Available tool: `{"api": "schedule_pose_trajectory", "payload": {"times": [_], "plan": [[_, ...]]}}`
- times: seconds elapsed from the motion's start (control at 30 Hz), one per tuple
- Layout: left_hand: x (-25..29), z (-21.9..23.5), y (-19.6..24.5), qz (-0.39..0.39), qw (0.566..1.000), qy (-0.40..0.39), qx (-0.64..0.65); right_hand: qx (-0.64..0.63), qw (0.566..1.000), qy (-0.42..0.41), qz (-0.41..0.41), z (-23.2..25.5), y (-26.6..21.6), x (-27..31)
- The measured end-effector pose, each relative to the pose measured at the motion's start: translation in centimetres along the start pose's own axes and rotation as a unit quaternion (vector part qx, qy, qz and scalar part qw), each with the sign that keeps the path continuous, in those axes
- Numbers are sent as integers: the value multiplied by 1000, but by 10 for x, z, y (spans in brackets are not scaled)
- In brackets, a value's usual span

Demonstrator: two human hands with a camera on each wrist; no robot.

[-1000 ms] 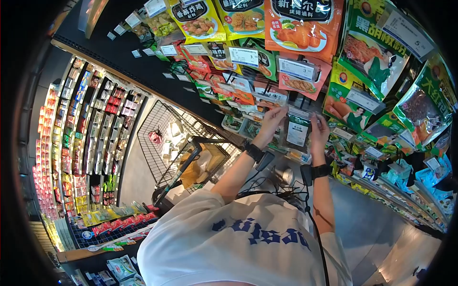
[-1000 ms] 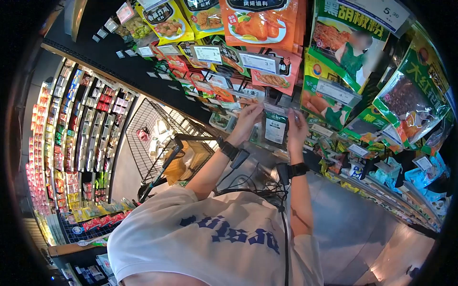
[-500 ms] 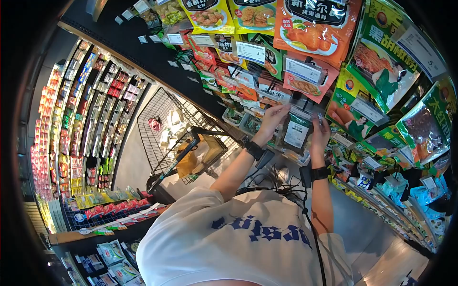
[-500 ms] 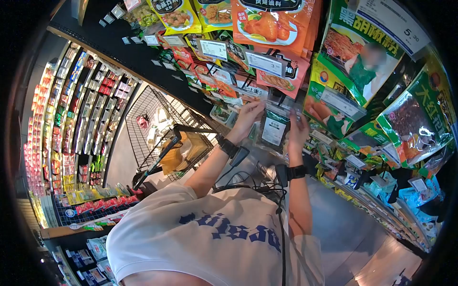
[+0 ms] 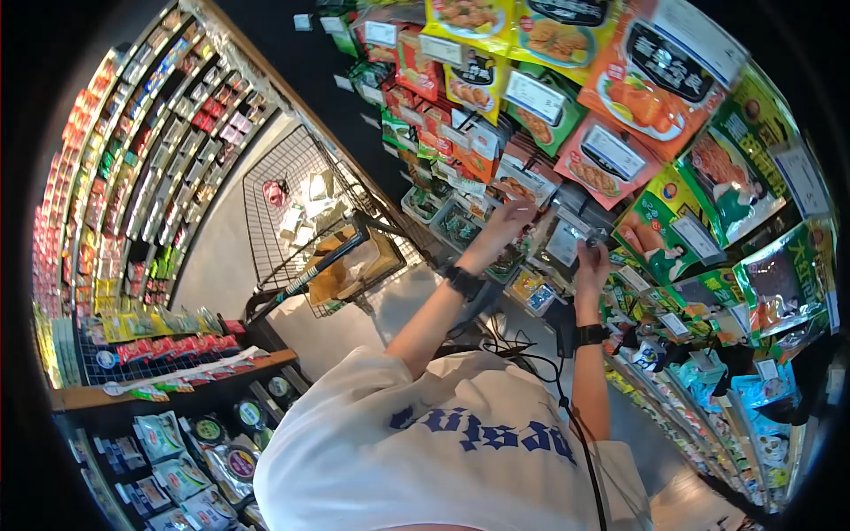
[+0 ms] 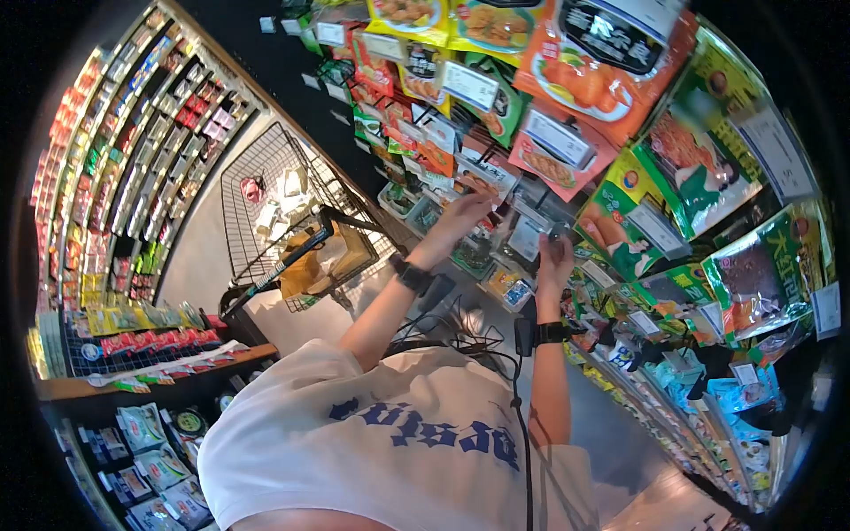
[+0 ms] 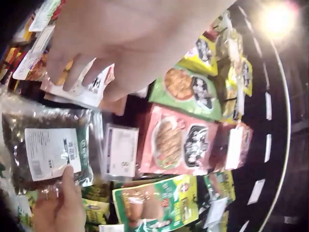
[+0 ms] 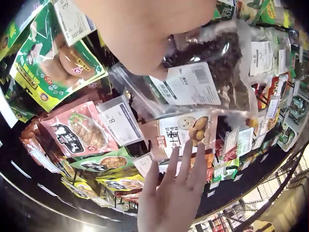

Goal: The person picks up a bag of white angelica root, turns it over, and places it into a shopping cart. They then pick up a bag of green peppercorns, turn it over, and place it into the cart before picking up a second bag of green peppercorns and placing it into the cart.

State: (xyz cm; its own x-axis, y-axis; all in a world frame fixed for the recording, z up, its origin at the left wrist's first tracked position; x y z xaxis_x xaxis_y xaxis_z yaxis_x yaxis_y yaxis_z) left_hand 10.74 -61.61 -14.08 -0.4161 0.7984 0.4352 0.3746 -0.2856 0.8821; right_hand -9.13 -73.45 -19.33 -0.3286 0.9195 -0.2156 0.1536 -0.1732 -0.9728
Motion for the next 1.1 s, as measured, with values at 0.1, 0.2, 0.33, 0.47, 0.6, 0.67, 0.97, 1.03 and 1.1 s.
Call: {"api": "schedule_pose_trajectory", "payload": {"times": [0.1,0.2,0.33,0.47,0.6,0.67,0.97,1.03,1.1], "plan": [[54,47,2,-4,996,-73,54,19,999,36,9,-12,-7,-7],[130,86,27,-3,998,-57,40,56,998,28,31,-5,37,-19],[218,138,38,-38,992,86,82,76,992,41,89,-23,35,-46],[288,183,25,-59,972,206,97,175,974,59,132,-10,68,-78],[343,210,6,-48,954,277,110,530,825,-148,131,54,135,-148],[364,217,-4,-32,945,303,119,693,639,-307,133,89,169,-189],[411,211,-14,3,916,379,133,711,593,-366,93,87,167,-212],[414,206,-9,1,912,390,129,699,618,-348,89,85,168,-212],[415,201,-5,-4,909,398,124,680,652,-324,87,82,167,-212]]}}
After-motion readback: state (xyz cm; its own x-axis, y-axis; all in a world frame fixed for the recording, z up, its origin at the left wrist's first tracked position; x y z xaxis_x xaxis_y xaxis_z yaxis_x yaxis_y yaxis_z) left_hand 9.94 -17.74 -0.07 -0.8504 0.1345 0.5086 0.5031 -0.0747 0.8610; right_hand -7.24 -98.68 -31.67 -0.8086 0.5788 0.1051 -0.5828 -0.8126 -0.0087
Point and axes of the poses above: each hand's wrist, its own x-axis away from the middle knuckle, its own z-axis out of the back of the hand, y = z × x, the point moved 1 cm from there along -x, towards the middle knuckle, and after that the axes turned 15 degrees about z, right-handed, at the moved point
